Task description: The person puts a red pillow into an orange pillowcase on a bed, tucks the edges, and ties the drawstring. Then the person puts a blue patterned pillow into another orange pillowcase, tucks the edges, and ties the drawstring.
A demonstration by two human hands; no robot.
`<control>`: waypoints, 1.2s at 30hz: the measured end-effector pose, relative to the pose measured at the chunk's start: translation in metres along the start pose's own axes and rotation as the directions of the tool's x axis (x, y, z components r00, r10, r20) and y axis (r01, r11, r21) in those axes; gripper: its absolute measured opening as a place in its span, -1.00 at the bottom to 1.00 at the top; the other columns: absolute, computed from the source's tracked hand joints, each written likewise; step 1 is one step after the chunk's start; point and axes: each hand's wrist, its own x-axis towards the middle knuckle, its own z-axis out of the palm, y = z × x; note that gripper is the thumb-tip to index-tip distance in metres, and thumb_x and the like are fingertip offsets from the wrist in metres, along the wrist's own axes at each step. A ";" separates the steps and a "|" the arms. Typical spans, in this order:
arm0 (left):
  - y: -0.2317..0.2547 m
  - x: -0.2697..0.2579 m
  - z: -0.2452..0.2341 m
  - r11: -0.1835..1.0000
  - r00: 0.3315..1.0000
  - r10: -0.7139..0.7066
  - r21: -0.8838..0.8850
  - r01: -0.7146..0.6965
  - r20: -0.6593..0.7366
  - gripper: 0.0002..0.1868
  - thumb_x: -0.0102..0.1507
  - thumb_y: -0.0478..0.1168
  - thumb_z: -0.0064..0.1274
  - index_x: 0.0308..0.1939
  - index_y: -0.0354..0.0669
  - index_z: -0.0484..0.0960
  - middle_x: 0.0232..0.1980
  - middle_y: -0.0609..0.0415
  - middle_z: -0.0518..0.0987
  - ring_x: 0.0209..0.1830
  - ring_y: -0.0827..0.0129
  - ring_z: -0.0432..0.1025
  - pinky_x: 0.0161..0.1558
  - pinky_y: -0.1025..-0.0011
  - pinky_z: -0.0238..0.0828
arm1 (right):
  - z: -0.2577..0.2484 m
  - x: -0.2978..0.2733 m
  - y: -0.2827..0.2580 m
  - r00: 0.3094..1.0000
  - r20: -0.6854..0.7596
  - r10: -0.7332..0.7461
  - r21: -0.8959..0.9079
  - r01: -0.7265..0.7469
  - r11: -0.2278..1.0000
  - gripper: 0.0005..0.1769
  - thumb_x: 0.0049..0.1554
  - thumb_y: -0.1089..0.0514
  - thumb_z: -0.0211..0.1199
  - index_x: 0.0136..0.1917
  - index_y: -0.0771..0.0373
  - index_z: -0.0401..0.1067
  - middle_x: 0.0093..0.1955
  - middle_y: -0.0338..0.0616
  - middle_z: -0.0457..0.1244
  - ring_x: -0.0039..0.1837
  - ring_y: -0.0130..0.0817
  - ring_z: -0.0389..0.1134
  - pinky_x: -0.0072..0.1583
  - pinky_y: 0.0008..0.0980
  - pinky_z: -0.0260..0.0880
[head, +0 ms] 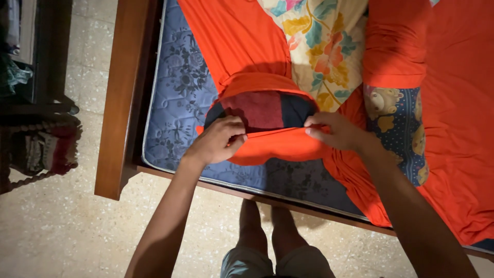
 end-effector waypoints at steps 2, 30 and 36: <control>0.007 -0.004 -0.007 0.996 1.000 -0.010 0.088 0.011 -0.016 -0.86 0.23 -0.21 0.02 -0.44 -0.06 0.57 -0.37 0.05 0.51 -0.19 0.04 0.46 -0.01 0.15 0.38 | 0.000 0.003 0.001 0.999 -0.008 -0.041 -0.088 0.040 0.995 -0.78 0.19 0.18 0.28 0.07 0.34 0.54 -0.04 0.13 0.36 -0.01 -0.02 0.43 0.03 -0.12 0.43; -0.101 -0.050 0.042 0.973 0.995 0.015 0.232 0.007 -0.094 -0.62 0.21 0.01 0.20 0.02 -0.07 0.70 0.16 -0.18 0.51 0.24 -0.10 0.39 0.38 -0.12 0.24 | 0.004 0.027 -0.013 0.962 0.142 0.235 -0.306 -0.183 0.934 -0.49 0.30 -0.12 0.05 -0.15 0.30 0.60 -0.01 0.14 0.41 0.07 0.15 0.43 0.14 -0.02 0.46; -0.043 -0.026 -0.003 0.904 0.883 -0.423 0.023 0.428 0.203 -0.61 0.34 0.07 -0.13 -0.20 -0.06 0.73 -0.17 -0.17 0.69 -0.04 -0.04 0.57 0.04 0.09 0.51 | 0.008 0.020 0.012 0.968 0.105 0.226 -0.289 -0.188 0.939 -0.51 0.29 -0.11 0.06 -0.13 0.29 0.62 -0.08 0.12 0.42 0.03 0.17 0.44 0.07 0.02 0.46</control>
